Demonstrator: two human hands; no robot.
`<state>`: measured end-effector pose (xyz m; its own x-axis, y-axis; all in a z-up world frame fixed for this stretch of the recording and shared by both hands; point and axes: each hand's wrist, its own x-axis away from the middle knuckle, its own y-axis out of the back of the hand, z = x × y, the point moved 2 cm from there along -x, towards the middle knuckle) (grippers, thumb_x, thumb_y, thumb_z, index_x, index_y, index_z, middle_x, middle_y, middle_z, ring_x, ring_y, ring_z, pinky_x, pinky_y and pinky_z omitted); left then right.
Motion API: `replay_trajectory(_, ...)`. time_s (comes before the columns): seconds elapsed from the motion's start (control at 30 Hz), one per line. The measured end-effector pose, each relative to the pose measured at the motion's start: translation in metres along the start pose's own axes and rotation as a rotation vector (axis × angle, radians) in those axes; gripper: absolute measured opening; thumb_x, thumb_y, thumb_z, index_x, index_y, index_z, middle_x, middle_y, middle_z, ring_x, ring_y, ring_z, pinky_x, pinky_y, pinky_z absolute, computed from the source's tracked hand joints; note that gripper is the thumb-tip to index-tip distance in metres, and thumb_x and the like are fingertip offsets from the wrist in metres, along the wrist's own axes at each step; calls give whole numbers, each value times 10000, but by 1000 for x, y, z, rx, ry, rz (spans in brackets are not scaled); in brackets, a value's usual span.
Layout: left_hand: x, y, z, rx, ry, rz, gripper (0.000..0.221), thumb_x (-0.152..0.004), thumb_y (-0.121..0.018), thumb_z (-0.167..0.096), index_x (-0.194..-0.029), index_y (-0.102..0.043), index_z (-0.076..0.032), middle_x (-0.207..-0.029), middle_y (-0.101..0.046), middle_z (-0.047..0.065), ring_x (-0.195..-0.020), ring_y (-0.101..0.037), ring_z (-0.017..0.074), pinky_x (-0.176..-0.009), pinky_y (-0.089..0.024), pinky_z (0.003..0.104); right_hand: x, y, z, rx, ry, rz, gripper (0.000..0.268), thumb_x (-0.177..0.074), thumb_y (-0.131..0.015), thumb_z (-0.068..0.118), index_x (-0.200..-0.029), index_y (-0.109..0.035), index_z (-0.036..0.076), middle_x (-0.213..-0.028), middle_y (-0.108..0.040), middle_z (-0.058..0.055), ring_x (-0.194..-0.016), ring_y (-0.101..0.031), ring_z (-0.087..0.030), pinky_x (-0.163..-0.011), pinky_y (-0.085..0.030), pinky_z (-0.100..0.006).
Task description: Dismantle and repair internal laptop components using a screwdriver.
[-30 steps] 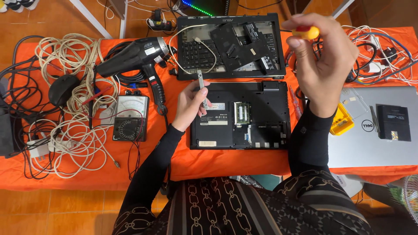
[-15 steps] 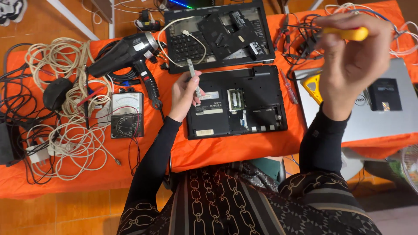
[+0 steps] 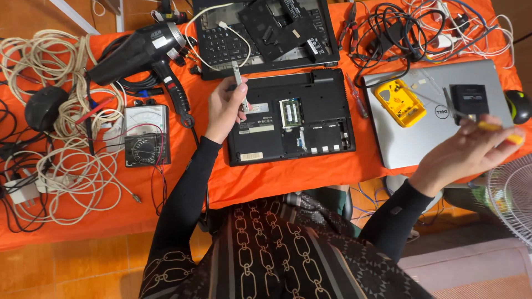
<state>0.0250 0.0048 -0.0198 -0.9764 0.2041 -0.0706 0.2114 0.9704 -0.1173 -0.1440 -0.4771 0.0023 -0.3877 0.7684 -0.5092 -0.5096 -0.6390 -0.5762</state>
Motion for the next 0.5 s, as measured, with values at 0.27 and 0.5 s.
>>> replay_trajectory(0.27, 0, 1, 2, -8, -4, -2, 558, -974, -646, -476, -1270, -625, -3, -740, -645, 22, -576, -649, 58, -423, -458, 187, 34, 32, 18, 48, -39, -88, 274, -1190, -638, 273, -1246, -488, 51, -1028, -618, -107, -729, -489, -140, -701, -415, -259)
replay_trajectory(0.5, -2, 1, 6, -2, 0, 7, 521, -983, -645, -456, -1262, -628, -16, -706, -663, 27, -526, -613, 49, -416, -443, 186, 36, 48, 19, 18, -55, -89, 265, -1184, -641, 268, -1244, -498, 53, -1055, -616, -104, -742, -486, -141, -712, -417, -254)
